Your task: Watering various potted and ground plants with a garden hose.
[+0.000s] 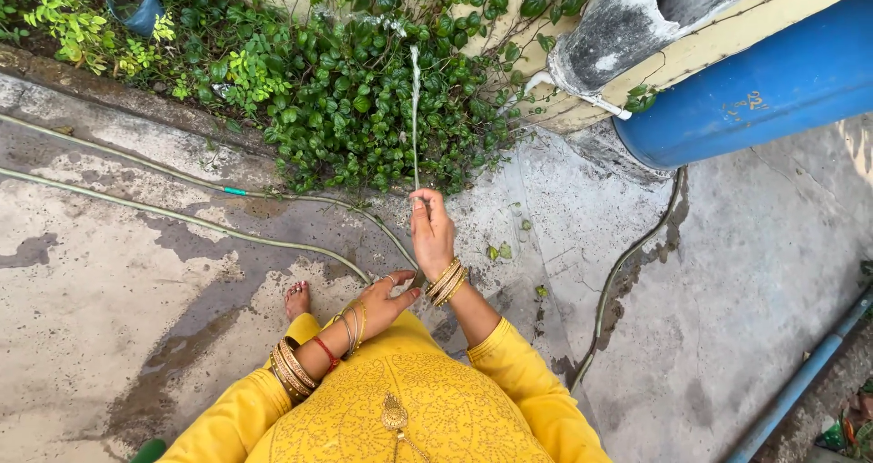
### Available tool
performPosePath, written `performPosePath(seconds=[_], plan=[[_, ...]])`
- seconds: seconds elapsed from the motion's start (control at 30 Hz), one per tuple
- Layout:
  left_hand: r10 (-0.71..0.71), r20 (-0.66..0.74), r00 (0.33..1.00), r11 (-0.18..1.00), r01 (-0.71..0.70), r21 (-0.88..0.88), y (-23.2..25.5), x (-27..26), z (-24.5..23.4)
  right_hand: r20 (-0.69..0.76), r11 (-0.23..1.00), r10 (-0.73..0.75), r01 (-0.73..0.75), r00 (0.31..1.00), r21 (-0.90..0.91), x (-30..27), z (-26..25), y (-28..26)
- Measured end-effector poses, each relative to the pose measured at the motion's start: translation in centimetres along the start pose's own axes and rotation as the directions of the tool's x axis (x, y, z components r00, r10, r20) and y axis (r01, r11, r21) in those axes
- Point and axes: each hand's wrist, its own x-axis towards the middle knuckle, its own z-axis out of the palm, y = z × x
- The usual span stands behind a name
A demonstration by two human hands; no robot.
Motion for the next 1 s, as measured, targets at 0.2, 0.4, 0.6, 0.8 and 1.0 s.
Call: performPosePath(seconds=[0.2,0.4,0.6,0.8,1.0], plan=[[-0.004,-0.053,0.999,0.987,-0.004,-0.161,-1.5,-0.4,-4.5,0.041,0.987,-0.012,0.018,0.999,-0.158,-0.7,-1.5,1.7],[0.002,-0.172,0.985,0.894,-0.079,-0.441,-0.5,-4.2,-10.6,0.083,0.978,-0.004,0.021,0.997,-0.21,-1.9,-2.0,3.8],[-0.097,-0.179,0.979,0.855,-0.009,-0.518,-0.4,-3.2,-11.4,-0.042,0.993,0.112,-0.113,0.993,-0.014,0.2,-1.8,2.7],[0.089,-0.068,0.994,0.918,-0.109,-0.381,1.1,5.8,-5.1,0.047,0.95,0.081,-0.091,0.996,0.299,2.2,-1.5,-3.6],[0.224,0.04,0.974,0.966,-0.217,-0.141,6.1,8.0,-0.7,-0.143,0.886,-0.023,0.087,0.989,0.456,4.4,-4.4,-7.4]])
